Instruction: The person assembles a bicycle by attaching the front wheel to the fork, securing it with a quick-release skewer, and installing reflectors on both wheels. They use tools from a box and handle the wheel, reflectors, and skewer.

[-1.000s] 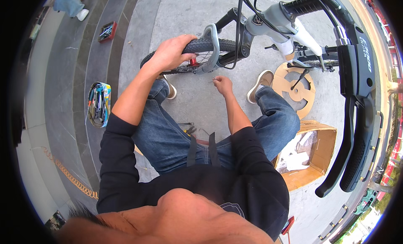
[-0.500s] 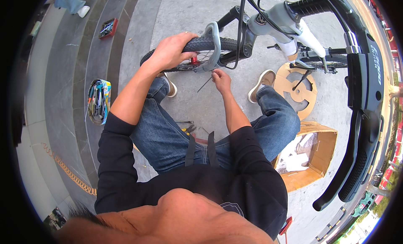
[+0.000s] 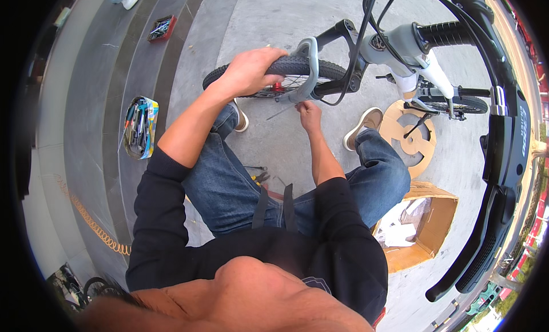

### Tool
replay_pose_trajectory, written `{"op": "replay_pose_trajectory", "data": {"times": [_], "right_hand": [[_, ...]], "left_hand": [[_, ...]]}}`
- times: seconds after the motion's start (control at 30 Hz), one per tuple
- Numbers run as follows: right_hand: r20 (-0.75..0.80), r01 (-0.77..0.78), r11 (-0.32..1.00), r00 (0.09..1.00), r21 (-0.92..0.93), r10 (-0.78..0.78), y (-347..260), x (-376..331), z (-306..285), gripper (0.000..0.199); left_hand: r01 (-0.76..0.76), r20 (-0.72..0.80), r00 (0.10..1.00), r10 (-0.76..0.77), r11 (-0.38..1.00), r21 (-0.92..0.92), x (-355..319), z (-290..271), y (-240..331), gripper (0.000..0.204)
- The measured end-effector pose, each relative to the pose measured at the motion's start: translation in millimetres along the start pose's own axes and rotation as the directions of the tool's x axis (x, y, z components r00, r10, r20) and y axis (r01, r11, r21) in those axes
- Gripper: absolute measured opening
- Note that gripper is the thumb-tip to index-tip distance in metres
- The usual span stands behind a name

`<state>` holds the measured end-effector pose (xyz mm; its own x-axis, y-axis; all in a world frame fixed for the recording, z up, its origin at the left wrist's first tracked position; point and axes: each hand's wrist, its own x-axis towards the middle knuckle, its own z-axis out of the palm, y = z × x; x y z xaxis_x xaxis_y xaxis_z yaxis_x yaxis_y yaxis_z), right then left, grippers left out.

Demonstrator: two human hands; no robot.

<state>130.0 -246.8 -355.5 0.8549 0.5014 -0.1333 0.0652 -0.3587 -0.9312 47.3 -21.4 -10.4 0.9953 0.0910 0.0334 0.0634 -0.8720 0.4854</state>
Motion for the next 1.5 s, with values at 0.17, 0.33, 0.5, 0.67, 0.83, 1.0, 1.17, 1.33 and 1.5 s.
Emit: {"op": "replay_pose_trajectory", "data": {"times": [0.17, 0.33, 0.5, 0.67, 0.83, 1.0, 1.17, 1.33, 1.5], "right_hand": [[0.044, 0.049, 0.995, 0.998, 0.088, -0.053, 2, -4, -3, 0.018], [0.197, 0.017, 0.996, 0.98, 0.092, -0.034, 4, 12, -20, 0.02], [0.218, -0.138, 0.971, 0.971, 0.193, 0.095, -14, 3, -14, 0.017], [0.313, -0.486, 0.499, 0.865, 0.718, 0.392, -42, -27, 20, 0.006], [0.18, -0.49, 0.844, 0.87, 0.217, 0.459, -43, -32, 37, 0.028], [0.14, -0.225, 0.932, 0.952, -0.283, 0.273, -20, -20, 29, 0.038], [0.407, 0.051, 0.829, 0.887, -0.556, 0.218, -19, -1, -16, 0.029], [0.697, 0.417, 0.623, 0.647, -0.662, 0.309, -37, 38, -45, 0.034], [0.729, 0.606, 0.585, 0.684, -0.539, -0.037, -44, 38, -52, 0.04]], "left_hand": [[0.0, -0.001, 1.0, 0.0, 1.0, -0.009, 0, 2, -4, 0.055], [-0.013, -0.014, 1.0, 0.014, 1.0, 0.024, 0, 4, -5, 0.055], [0.019, 0.006, 1.0, -0.019, 1.0, 0.024, -1, 2, -4, 0.057], [0.031, -0.066, 0.997, -0.027, 0.998, 0.06, -1, 5, 2, 0.06], [0.006, -0.197, 0.98, 0.022, 0.99, 0.139, 4, 19, -1, 0.052], [-0.056, -0.287, 0.952, 0.11, 0.98, 0.189, 3, 27, -12, 0.045], [-0.101, -0.331, 0.93, 0.158, 0.978, 0.184, 3, 29, -17, 0.043], [-0.118, -0.328, 0.928, 0.175, 0.976, 0.185, 1, 31, -19, 0.042], [-0.15, -0.312, 0.931, 0.19, 0.978, 0.146, 3, 28, -19, 0.042]]}}
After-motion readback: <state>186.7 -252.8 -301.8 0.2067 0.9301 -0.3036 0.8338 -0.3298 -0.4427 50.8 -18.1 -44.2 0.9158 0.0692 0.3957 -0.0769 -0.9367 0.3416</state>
